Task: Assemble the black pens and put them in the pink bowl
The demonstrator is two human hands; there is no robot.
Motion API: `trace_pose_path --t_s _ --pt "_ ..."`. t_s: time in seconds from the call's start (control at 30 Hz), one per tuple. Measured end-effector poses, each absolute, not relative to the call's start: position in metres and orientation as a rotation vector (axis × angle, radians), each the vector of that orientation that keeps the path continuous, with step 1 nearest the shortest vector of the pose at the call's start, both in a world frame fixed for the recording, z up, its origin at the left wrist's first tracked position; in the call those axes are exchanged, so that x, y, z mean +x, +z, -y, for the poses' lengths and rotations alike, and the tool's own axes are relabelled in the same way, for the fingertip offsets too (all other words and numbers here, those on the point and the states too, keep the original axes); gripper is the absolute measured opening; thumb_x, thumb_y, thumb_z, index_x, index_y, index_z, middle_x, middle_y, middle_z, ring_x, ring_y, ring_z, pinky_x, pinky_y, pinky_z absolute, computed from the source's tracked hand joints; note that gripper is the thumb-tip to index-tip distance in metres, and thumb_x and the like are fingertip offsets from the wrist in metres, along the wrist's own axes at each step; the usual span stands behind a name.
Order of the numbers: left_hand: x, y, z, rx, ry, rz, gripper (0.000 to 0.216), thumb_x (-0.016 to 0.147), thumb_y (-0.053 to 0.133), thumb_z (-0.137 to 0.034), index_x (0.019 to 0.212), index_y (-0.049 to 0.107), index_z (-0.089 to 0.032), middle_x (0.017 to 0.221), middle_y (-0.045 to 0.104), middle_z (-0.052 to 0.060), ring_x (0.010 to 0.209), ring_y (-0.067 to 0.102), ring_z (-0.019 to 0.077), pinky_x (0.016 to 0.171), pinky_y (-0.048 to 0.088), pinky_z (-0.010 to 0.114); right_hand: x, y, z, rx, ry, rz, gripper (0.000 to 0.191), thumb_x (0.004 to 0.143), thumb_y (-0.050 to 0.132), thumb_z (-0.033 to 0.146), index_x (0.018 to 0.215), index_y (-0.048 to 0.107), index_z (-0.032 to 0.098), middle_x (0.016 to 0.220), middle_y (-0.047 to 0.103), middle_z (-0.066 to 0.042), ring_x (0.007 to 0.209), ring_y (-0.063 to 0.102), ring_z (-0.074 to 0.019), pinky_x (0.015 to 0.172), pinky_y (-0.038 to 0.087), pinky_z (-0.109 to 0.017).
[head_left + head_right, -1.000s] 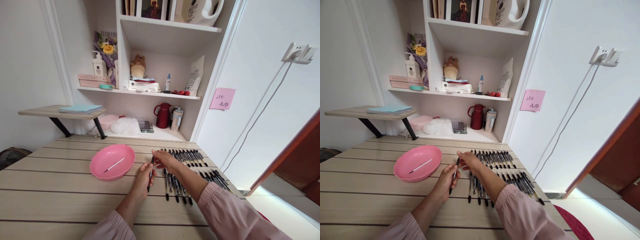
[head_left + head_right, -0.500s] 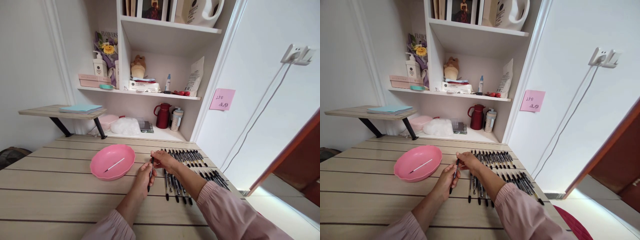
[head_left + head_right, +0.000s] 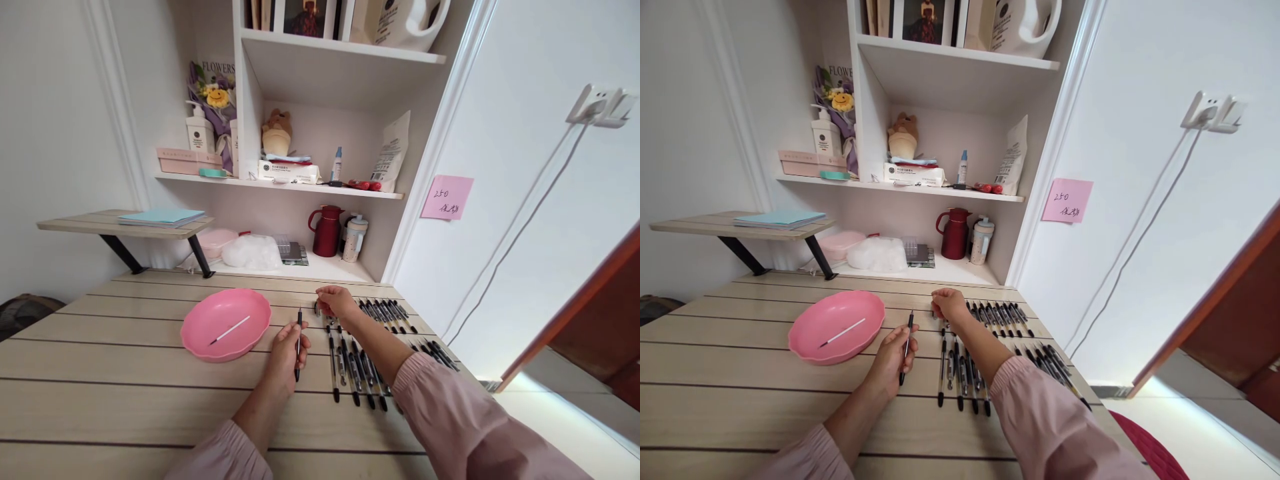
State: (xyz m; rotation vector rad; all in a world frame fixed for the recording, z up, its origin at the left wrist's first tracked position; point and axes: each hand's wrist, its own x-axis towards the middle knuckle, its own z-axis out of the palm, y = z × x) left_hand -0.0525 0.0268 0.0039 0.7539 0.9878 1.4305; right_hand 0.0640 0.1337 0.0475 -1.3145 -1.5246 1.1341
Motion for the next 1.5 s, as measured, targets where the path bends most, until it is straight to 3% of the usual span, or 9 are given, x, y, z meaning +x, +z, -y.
trace_pose_path --t_s 0.13,0.27,0.5,0.7,1.1,1.5 --pt "-0.053 0.003 -0.029 0.728 1.453 -0.999 0.035 0.071 0.053 -0.041 0.096 0.053 -0.016 0.053 0.049 -0.006 0.032 0.033 0.0017 0.033 0.018 0.015 0.072 0.036 -0.14 -1.514 0.849 1.7 0.004 0.062 0.059 0.016 0.06 0.061 0.014 0.047 0.059 0.0 0.046 0.054 -0.0104 0.046 0.038 -0.018" --pt "-0.053 0.002 -0.029 0.721 1.449 -0.999 0.034 0.071 0.054 -0.04 0.095 0.054 -0.016 0.052 0.05 -0.006 0.032 0.033 0.002 0.033 0.019 0.015 0.075 0.028 -0.139 -1.651 0.65 1.875 0.017 0.057 0.056 0.007 0.067 0.068 0.014 0.053 0.065 -0.003 0.056 0.06 -0.0129 0.052 0.041 -0.018" --pt "-0.053 0.003 -0.029 0.715 1.454 -0.999 0.034 0.069 0.057 -0.04 0.092 0.055 -0.015 0.053 0.051 -0.005 0.032 0.034 0.0018 0.033 0.02 0.014 0.069 0.033 -0.127 -1.767 0.31 2.159 0.018 0.065 0.056 0.012 0.076 0.069 0.017 0.084 0.069 -0.009 0.084 0.062 -0.0187 0.071 0.042 -0.022" --pt "-0.052 0.003 -0.028 0.716 1.453 -0.998 0.034 0.07 0.056 -0.039 0.094 0.055 -0.015 0.054 0.051 -0.005 0.032 0.034 0.0018 0.032 0.019 0.014 0.062 0.034 -0.12 -1.84 0.082 2.297 0.017 0.072 0.053 0.017 0.082 0.067 0.017 0.091 0.067 -0.013 0.089 0.062 -0.0217 0.075 0.042 -0.029" --pt "-0.051 0.002 -0.028 0.718 1.453 -0.995 0.033 0.068 0.057 -0.04 0.091 0.056 -0.016 0.052 0.051 -0.006 0.031 0.035 0.0024 0.032 0.019 0.015 0.056 0.031 -0.12 -1.854 -0.015 2.363 0.019 0.076 0.054 0.022 0.091 0.063 0.014 0.095 0.065 -0.015 0.09 0.061 -0.0234 0.075 0.041 -0.03" --pt "-0.055 0.005 -0.029 0.704 1.493 -1.071 0.029 0.064 0.057 -0.031 0.087 0.058 -0.015 0.057 0.05 -0.005 0.038 0.044 0.0037 0.037 0.031 0.016 0.096 0.062 -0.072 -1.787 0.047 2.278 0.013 0.074 0.052 0.02 0.077 0.064 0.021 0.081 0.067 -0.005 0.079 0.059 -0.0174 0.064 0.036 -0.024"
